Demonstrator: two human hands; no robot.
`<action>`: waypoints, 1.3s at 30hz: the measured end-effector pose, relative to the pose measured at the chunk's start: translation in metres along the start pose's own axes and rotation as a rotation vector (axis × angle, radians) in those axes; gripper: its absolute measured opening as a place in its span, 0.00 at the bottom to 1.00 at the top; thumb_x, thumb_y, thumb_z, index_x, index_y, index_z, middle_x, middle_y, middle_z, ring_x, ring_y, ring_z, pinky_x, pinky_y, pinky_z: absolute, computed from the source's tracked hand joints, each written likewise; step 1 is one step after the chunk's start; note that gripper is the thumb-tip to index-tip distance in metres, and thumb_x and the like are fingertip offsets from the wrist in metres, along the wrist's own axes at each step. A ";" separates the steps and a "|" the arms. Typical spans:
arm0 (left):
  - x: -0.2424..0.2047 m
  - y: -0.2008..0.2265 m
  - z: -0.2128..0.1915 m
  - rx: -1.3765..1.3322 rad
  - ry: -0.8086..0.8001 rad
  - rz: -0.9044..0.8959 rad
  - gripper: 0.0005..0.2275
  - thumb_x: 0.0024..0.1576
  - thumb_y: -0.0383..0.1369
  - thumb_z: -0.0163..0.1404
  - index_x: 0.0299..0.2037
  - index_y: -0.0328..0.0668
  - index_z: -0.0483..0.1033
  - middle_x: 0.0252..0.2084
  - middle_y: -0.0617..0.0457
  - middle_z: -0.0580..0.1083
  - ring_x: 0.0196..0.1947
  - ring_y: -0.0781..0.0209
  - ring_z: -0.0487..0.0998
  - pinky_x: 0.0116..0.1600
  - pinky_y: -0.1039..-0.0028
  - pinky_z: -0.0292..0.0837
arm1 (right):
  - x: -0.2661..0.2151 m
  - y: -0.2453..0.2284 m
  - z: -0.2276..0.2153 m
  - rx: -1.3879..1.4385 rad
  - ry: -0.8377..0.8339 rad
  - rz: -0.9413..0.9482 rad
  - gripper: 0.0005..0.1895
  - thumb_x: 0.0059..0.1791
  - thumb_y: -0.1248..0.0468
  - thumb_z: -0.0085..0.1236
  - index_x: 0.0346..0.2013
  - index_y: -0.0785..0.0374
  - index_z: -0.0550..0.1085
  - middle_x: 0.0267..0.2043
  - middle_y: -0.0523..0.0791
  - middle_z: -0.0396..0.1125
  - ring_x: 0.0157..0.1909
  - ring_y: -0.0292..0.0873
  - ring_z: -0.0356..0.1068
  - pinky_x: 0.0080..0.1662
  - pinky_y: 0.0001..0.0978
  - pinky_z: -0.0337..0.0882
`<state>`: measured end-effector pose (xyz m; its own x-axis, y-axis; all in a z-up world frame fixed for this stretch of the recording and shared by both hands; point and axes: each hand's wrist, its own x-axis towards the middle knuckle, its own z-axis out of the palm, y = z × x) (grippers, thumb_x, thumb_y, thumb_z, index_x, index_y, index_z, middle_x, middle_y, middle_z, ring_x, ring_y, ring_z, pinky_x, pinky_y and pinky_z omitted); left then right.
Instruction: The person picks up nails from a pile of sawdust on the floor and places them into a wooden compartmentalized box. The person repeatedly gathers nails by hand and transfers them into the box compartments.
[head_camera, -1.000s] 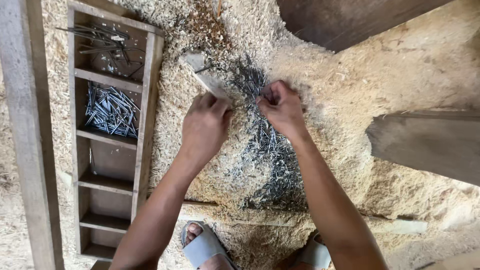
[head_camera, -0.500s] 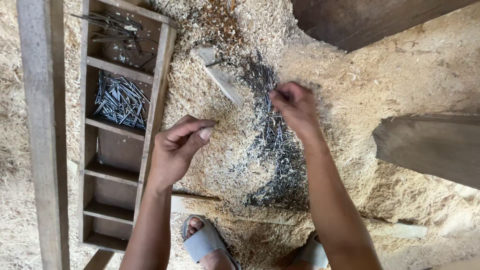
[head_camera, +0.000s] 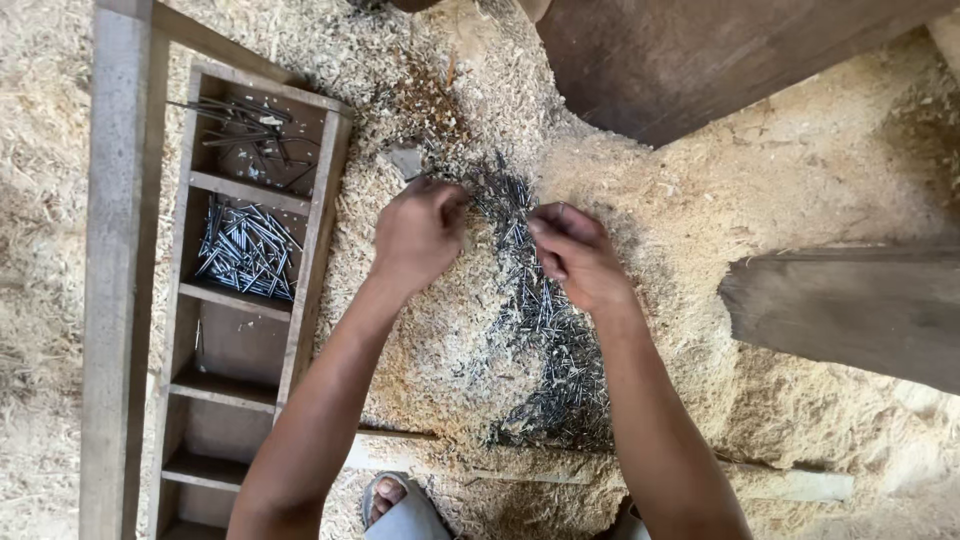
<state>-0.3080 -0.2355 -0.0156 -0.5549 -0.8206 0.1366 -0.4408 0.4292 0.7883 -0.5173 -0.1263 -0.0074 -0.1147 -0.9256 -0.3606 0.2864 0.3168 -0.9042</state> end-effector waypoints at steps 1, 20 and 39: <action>0.010 -0.004 0.008 0.145 -0.020 0.028 0.10 0.54 0.22 0.50 0.42 0.41 0.82 0.38 0.44 0.78 0.20 0.61 0.75 0.19 0.72 0.70 | 0.008 0.000 0.007 -0.309 0.190 0.056 0.10 0.53 0.64 0.62 0.47 0.66 0.78 0.30 0.43 0.67 0.24 0.33 0.58 0.22 0.22 0.58; 0.011 -0.026 -0.011 -0.570 0.002 -0.007 0.03 0.64 0.29 0.55 0.39 0.40 0.79 0.38 0.51 0.72 0.27 0.71 0.82 0.24 0.77 0.74 | 0.027 0.007 -0.021 0.041 0.147 -0.060 0.06 0.51 0.69 0.65 0.42 0.64 0.79 0.34 0.45 0.72 0.24 0.32 0.62 0.22 0.21 0.60; -0.019 -0.028 -0.036 -1.148 0.056 -0.406 0.05 0.65 0.36 0.54 0.42 0.46 0.78 0.28 0.61 0.72 0.25 0.73 0.67 0.30 0.82 0.63 | 0.065 -0.012 0.058 -1.305 0.033 0.288 0.11 0.49 0.54 0.64 0.45 0.47 0.77 0.39 0.41 0.76 0.24 0.30 0.63 0.32 0.23 0.67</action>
<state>-0.2597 -0.2456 -0.0191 -0.4783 -0.8448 -0.2399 0.3202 -0.4221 0.8481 -0.4727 -0.2021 -0.0066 -0.2321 -0.7931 -0.5632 -0.8067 0.4805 -0.3441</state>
